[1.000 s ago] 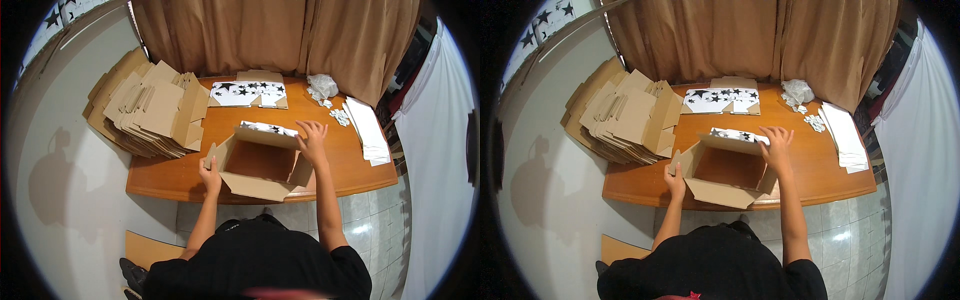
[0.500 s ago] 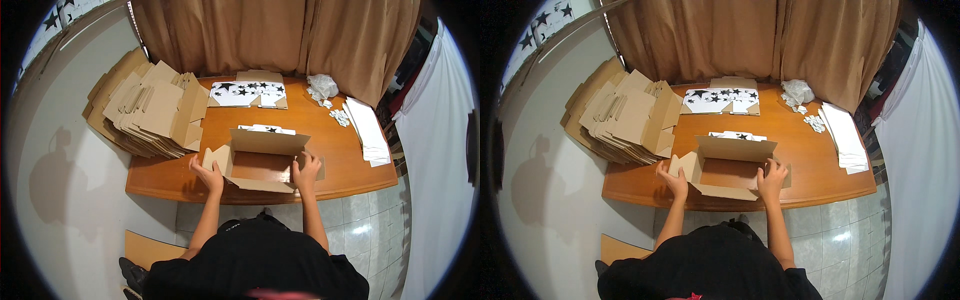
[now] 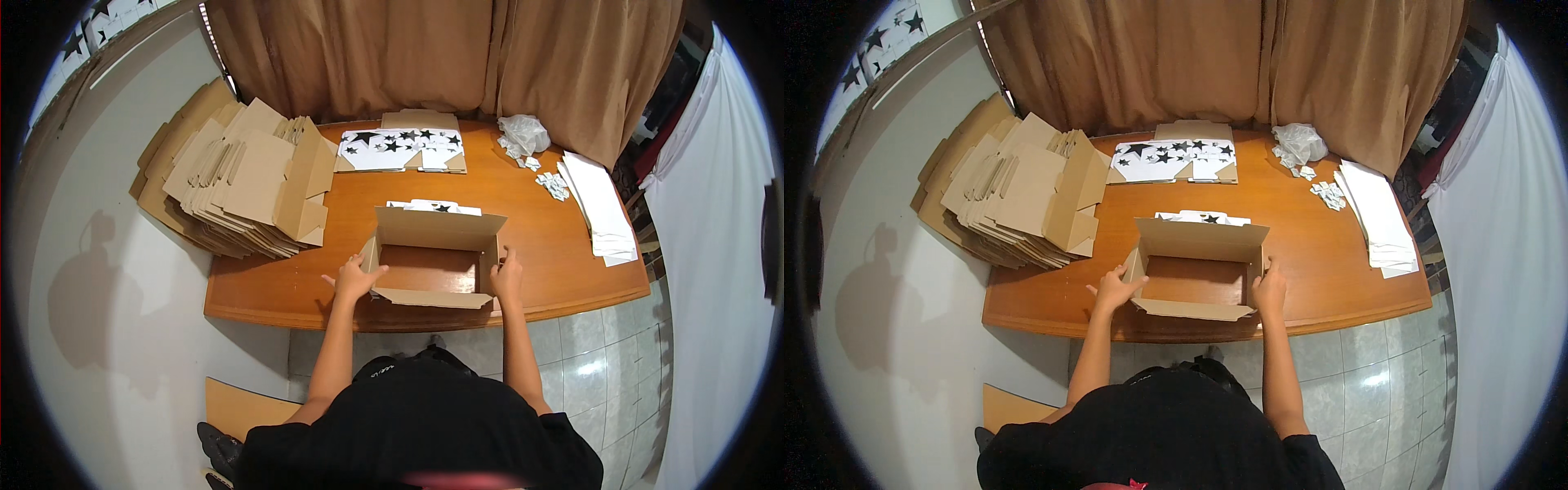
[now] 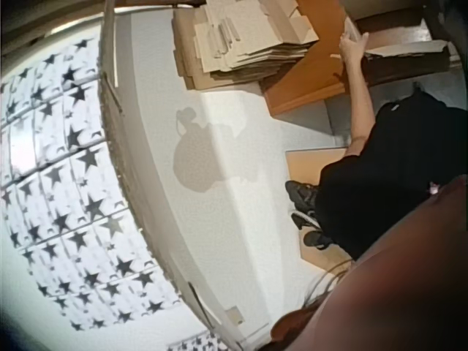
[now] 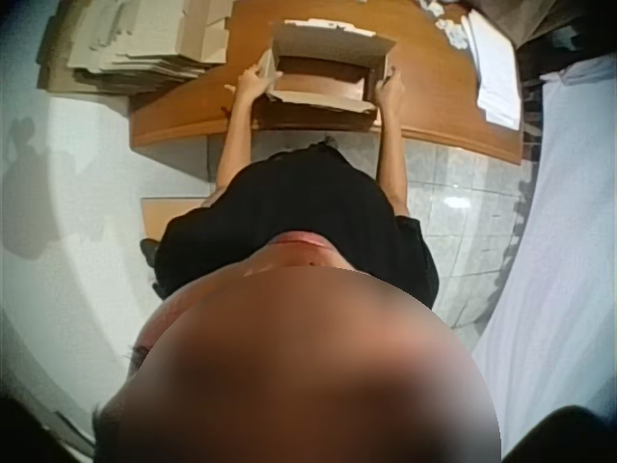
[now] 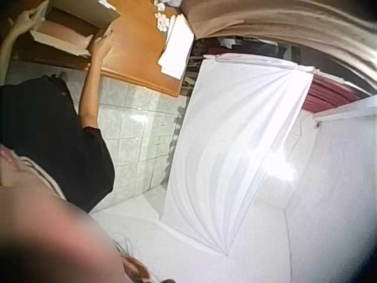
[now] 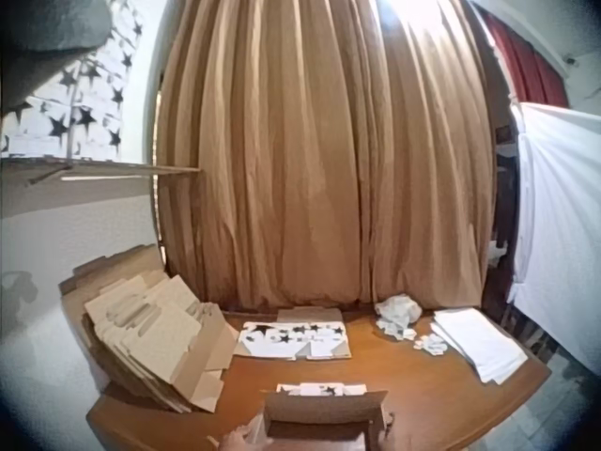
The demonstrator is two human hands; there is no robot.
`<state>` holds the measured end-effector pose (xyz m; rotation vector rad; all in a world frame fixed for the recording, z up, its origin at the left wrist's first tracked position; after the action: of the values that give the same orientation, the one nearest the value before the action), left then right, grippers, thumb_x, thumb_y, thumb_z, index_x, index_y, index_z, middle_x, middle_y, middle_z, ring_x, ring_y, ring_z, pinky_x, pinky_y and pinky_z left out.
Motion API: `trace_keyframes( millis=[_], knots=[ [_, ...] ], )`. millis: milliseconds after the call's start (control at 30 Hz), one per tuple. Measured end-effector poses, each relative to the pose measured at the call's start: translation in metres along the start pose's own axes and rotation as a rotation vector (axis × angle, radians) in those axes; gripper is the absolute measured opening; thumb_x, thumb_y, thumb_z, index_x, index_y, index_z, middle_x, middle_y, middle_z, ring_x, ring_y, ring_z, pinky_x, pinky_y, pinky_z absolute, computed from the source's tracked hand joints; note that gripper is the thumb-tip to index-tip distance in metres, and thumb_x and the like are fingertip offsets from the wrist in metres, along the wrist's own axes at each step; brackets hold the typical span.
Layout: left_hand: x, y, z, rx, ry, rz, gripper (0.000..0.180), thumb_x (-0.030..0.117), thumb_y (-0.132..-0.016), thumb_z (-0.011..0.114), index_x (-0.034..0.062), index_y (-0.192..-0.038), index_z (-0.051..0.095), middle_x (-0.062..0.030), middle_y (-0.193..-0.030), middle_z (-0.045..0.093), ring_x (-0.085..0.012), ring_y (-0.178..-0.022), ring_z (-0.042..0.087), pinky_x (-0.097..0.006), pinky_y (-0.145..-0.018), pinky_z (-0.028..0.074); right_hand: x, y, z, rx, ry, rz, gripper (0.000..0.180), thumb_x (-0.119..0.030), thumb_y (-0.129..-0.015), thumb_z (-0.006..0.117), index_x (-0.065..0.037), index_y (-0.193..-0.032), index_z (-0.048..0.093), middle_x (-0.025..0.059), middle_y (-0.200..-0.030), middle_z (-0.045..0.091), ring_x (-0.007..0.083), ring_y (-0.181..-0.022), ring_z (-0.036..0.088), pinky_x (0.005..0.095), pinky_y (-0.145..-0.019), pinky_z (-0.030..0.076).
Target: Folding cardboard boxes, inserting tissue paper and sandals, and stacking the completed boxes on a shelf.
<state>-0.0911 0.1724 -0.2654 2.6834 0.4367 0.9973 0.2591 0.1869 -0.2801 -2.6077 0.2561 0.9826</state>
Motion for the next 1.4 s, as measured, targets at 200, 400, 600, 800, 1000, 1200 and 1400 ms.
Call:
trace_keyframes(
  millis=[200,400,600,800,1000,1200,1400],
  knots=[
    [-0.004,-0.001,0.025,-0.103,-0.148,0.083,0.129,0.064,-0.052,0.071,-0.0005,-0.140,0.002,-0.0236,-0.146,0.003,-0.0375,-0.135,0.005,-0.065,-0.100,0.004,-0.012,-0.015,-0.006,-0.141,0.215,0.110,0.072,-0.004,-0.062,0.068,-0.009,-0.127,0.037,0.0197,-0.087,0.064,0.0364,-0.082,0.061,0.0438,-0.076,0.047],
    [-0.022,0.006,0.034,-0.052,-0.024,0.169,0.128,0.065,-0.054,0.070,0.0030,-0.141,0.000,-0.0192,-0.147,-0.001,-0.0367,-0.135,-0.003,-0.062,-0.101,0.003,-0.014,-0.013,-0.006,-0.207,0.151,0.024,0.089,-0.007,-0.063,0.071,-0.024,-0.136,0.024,0.0164,-0.097,0.064,0.0363,-0.093,0.059,0.0418,-0.078,0.048],
    [-0.024,0.011,0.035,0.074,0.036,0.180,0.127,0.058,-0.054,0.074,0.0055,-0.141,-0.003,-0.0186,-0.147,0.002,-0.0349,-0.136,-0.002,-0.062,-0.101,0.002,-0.014,-0.004,-0.006,-0.171,0.084,-0.087,0.063,-0.003,-0.067,0.068,-0.022,-0.122,0.045,0.0148,-0.098,0.064,0.0355,-0.096,0.058,0.0423,-0.078,0.047],
    [-0.008,0.019,0.025,0.215,0.004,0.354,0.114,0.055,-0.060,0.072,0.0093,-0.142,0.006,-0.0142,-0.148,0.009,-0.0320,-0.136,0.001,-0.062,-0.101,-0.001,-0.002,0.016,0.004,-0.239,0.150,-0.198,0.056,-0.011,-0.070,0.068,-0.017,-0.122,0.049,0.0168,-0.119,0.050,0.0356,-0.104,0.052,0.0430,-0.085,0.044],
    [-0.007,0.015,0.036,0.079,-0.142,0.616,0.068,0.045,-0.083,0.052,0.0122,-0.138,0.029,-0.0069,-0.149,0.011,-0.0293,-0.137,0.003,-0.064,-0.099,-0.003,-0.004,0.020,0.011,-0.304,0.121,-0.149,0.061,-0.013,-0.071,0.066,-0.017,-0.128,0.044,0.0251,-0.125,0.042,0.0403,-0.110,0.047,0.0433,-0.088,0.042],
    [-0.005,0.011,0.039,-0.030,-0.307,0.556,0.061,0.041,-0.086,0.048,0.0111,-0.137,0.032,-0.0069,-0.149,0.012,-0.0293,-0.137,0.002,-0.065,-0.098,-0.004,0.041,0.035,0.007,0.139,-0.521,0.089,0.048,-0.020,-0.080,0.059,0.000,-0.121,0.045,0.0242,-0.117,0.043,0.0322,-0.106,0.048,0.0393,-0.082,0.044],
    [0.005,0.016,0.041,-0.015,-0.356,0.540,0.084,0.060,-0.074,0.052,0.0084,-0.137,0.031,-0.0124,-0.148,0.011,-0.0311,-0.137,0.001,-0.065,-0.098,-0.005,0.110,0.061,0.007,0.085,-0.874,0.699,0.043,-0.038,-0.091,0.044,0.001,-0.107,0.053,0.0127,-0.096,0.055,0.0239,-0.098,0.053,0.0325,-0.075,0.047]
  ],
)
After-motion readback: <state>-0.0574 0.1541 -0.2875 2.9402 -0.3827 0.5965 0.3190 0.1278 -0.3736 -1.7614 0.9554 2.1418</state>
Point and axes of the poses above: each hand's wrist, its own y-axis away from the middle knuckle, its own z-axis out of the palm, x = y × z, the point moved 5 cm from there along -y, towards the middle knuckle
